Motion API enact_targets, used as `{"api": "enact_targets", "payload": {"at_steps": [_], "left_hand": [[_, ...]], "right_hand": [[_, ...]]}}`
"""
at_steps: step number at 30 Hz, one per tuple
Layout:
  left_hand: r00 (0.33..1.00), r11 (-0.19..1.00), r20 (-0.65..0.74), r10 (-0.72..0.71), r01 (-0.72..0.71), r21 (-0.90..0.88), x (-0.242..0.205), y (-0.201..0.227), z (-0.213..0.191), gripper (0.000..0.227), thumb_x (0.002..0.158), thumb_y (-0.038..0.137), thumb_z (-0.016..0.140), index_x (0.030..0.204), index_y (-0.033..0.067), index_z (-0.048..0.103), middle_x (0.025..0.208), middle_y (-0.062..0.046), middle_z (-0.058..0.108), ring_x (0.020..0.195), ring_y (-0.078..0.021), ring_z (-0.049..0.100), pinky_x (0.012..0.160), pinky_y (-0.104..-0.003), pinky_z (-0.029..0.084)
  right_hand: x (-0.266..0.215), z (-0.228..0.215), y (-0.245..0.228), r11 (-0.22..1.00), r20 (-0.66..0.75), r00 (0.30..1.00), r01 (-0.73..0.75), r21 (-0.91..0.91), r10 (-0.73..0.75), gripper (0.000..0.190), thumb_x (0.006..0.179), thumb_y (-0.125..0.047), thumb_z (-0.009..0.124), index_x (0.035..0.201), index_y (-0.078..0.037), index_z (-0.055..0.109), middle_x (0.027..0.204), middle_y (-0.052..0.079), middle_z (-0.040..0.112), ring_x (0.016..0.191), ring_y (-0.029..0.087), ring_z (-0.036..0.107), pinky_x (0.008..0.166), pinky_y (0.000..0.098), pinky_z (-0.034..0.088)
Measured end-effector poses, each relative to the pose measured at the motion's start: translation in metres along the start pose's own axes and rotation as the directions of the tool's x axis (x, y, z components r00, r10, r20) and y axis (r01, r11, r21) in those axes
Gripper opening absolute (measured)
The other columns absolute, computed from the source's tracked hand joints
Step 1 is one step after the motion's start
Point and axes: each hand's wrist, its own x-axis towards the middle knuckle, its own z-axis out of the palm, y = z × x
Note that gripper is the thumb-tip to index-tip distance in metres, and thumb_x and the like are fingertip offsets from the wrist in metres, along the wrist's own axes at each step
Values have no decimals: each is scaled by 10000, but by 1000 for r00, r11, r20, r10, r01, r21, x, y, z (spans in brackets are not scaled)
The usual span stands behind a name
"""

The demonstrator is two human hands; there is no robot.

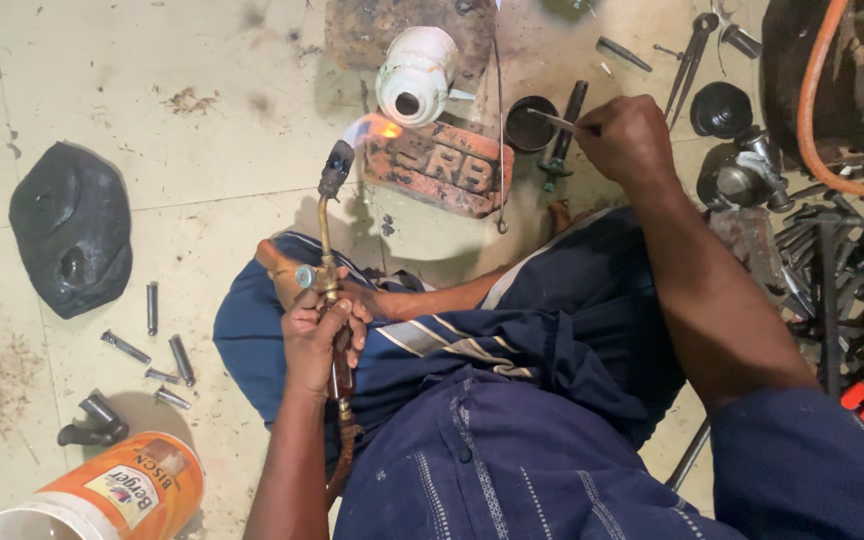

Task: The person sits on the floor and uses a blowtorch to heat a small white ceramic crucible resting on a brick. They hold a metal rod in the flame and repeatedly dip it into a small container, then back into the crucible, continuing the heating process.

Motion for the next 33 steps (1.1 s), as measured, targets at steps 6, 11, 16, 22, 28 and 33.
{"api": "enact_targets", "payload": {"at_steps": [6, 11, 16, 22, 28, 33], "left_hand": [[1000, 999, -23, -12, 12, 30, 0, 2, 3, 443, 951, 34, 592, 1389, -30, 571, 793, -134, 688, 492, -136, 600, 343, -230, 449], [998, 999, -44, -34, 36, 35, 3, 3, 4, 442, 956, 38, 591, 1393, -25, 570, 794, -128, 681, 492, -131, 589, 350, -230, 452], [997, 1000, -81, -11, 10, -9, 2, 2, 10, 451, 962, 42, 572, 1406, -32, 551, 805, -128, 671, 511, -140, 599, 366, -231, 464], [990, 998, -129, 60, -63, -19, 5, -1, 18, 452, 954, 18, 565, 1393, -80, 520, 840, -135, 668, 535, -170, 622, 373, -247, 483], [991, 999, -134, 11, -16, -39, 9, 1, 18, 450, 960, 20, 576, 1395, -85, 522, 849, -134, 664, 544, -173, 628, 373, -245, 489], [992, 998, -122, -22, 15, -54, 14, 0, 17, 447, 958, 17, 577, 1393, -69, 518, 841, -133, 662, 543, -173, 631, 370, -238, 489]], "right_hand": [[3, -7, -1, 977, 114, 972, -200, -76, 207, 139, 845, -192, 779, 975, -177, 826, 826, 104, 758, 660, 317, 715, 670, 430, 574], [18, -15, 2, 991, -79, 994, 69, -112, -78, 97, 969, -199, 783, 1027, -139, 834, 920, 129, 753, 770, 312, 722, 747, 411, 591], [65, 28, -17, 953, -53, 957, 278, -121, -286, 107, 854, -153, 737, 910, -146, 828, 895, 129, 765, 821, 355, 720, 767, 468, 582], [88, 69, -42, 952, 129, 962, 260, -162, -241, 116, 740, -79, 645, 751, -54, 757, 845, 216, 719, 821, 413, 704, 787, 506, 559], [80, 53, -45, 951, 161, 982, 144, -275, -103, 141, 801, -89, 623, 781, -21, 745, 829, 257, 693, 719, 394, 702, 658, 490, 562], [79, 38, -39, 961, 26, 970, 242, -134, -241, 144, 834, -69, 632, 810, -72, 774, 842, 193, 712, 771, 385, 699, 730, 509, 556]]}}
